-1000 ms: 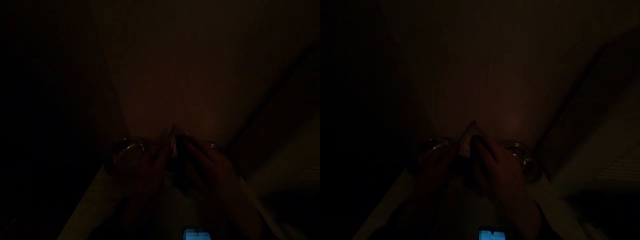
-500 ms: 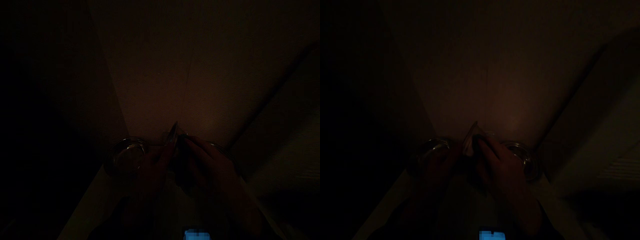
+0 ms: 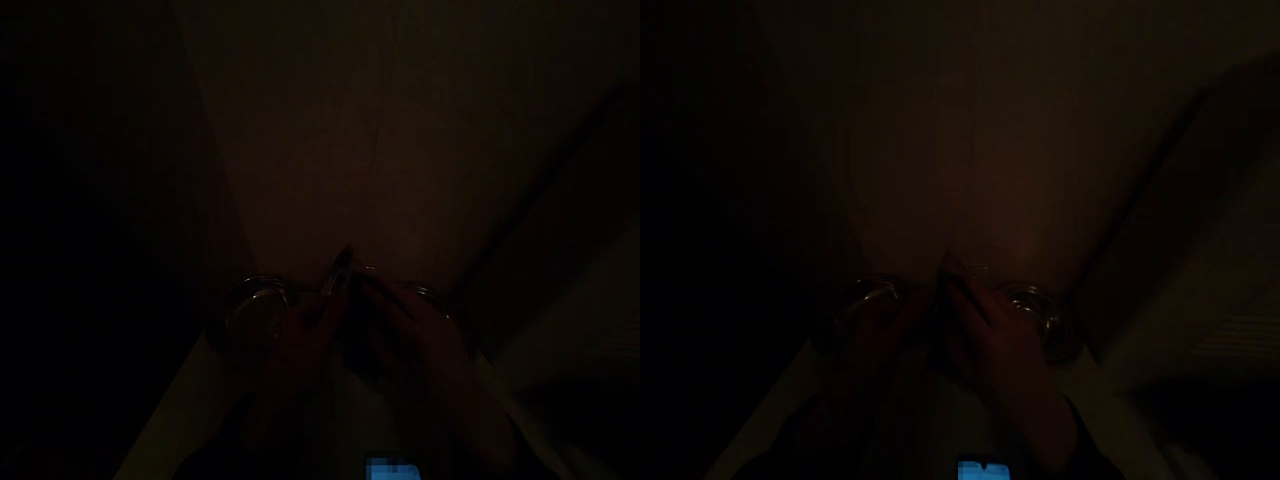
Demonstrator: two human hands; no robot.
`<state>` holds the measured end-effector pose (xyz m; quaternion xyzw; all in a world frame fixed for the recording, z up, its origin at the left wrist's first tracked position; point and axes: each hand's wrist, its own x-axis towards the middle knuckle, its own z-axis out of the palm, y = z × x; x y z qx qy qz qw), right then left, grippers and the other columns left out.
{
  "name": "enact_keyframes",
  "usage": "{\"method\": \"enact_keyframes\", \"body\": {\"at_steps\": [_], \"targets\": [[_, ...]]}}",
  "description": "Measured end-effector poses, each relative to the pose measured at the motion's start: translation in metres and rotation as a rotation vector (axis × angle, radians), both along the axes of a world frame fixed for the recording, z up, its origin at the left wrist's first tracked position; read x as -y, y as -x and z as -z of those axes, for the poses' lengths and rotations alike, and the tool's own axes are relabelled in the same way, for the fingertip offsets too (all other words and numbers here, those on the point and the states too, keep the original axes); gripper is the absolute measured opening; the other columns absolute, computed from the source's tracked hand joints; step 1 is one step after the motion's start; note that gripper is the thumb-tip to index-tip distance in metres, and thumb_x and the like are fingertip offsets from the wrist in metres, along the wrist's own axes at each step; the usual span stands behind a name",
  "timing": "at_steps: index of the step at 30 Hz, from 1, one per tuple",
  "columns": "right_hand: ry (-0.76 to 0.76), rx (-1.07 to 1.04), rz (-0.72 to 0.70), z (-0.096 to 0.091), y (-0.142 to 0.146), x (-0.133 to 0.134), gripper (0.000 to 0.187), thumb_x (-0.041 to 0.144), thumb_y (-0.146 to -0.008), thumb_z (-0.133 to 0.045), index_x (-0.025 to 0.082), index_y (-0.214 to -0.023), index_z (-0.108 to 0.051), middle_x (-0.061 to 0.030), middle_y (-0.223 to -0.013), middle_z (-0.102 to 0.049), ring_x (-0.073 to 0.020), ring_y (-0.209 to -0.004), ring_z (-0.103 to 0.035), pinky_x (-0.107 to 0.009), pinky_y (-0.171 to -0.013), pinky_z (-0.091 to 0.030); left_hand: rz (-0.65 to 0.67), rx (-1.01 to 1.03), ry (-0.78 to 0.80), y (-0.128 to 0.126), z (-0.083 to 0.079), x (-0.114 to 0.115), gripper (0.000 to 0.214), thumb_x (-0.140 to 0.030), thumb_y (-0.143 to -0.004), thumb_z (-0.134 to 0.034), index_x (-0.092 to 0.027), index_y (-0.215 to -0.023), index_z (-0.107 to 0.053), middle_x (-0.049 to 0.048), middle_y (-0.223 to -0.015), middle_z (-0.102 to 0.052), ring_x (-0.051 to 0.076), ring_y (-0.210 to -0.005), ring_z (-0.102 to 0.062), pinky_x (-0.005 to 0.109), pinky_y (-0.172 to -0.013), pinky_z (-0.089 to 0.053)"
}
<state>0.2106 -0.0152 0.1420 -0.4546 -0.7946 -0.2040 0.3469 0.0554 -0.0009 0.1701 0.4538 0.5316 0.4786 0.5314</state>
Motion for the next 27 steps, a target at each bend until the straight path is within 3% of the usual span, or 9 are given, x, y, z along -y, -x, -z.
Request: {"method": "enact_keyframes", "body": {"at_steps": [9,17,23,27], "targets": [[-0.033,0.108,-0.048,0.001,0.009,0.007,0.038,0.019,-0.087,-0.048,0.01,-0.122,-0.06,-0.0148,-0.124,-0.062,-0.0269,-0.084,-0.065,-0.04,-0.061,-0.058,-0.01,0.012,-0.029,0.003,0.009,-0.004,0.036,-0.05,-0.071,-0.066,-0.016,-0.079,-0.075,0.0038,-0.072,-0.073,0.019,-0.075,-0.068,0.023,-0.063,-0.05],[-0.01,0.033,0.053,-0.008,-0.002,0.003,0.039,0.022,-0.089,-0.045,0.007,-0.122,-0.059,-0.0154,-0.118,-0.064,-0.0276,-0.089,-0.063,-0.042,-0.067,-0.056,0.161,-0.055,-0.056,0.004,0.009,-0.002,0.032,-0.045,-0.073,-0.064,-0.018,-0.086,-0.076,0.0042,-0.088,-0.076,0.023,-0.088,-0.068,0.027,-0.072,-0.051],[-0.078,0.111,-0.023,0.001,0.013,0.009,0.037,0.021,-0.086,-0.05,0.011,-0.119,-0.061,-0.0132,-0.121,-0.063,-0.0267,-0.083,-0.058,-0.042,-0.063,-0.053,0.019,-0.025,-0.037,0.005,0.012,-0.006,0.03,-0.045,-0.071,-0.067,-0.017,-0.077,-0.075,0.0053,-0.075,-0.075,0.021,-0.078,-0.069,0.024,-0.064,-0.051],[-0.072,0.116,-0.025,0.002,0.015,0.01,0.039,0.023,-0.087,-0.049,0.012,-0.123,-0.058,-0.0136,-0.124,-0.061,-0.0267,-0.084,-0.056,-0.042,-0.064,-0.052,0.025,-0.006,-0.055,0.005,0.011,-0.007,0.03,-0.047,-0.071,-0.066,-0.018,-0.072,-0.074,0.0041,-0.071,-0.074,0.019,-0.075,-0.069,0.022,-0.061,-0.05]]}}
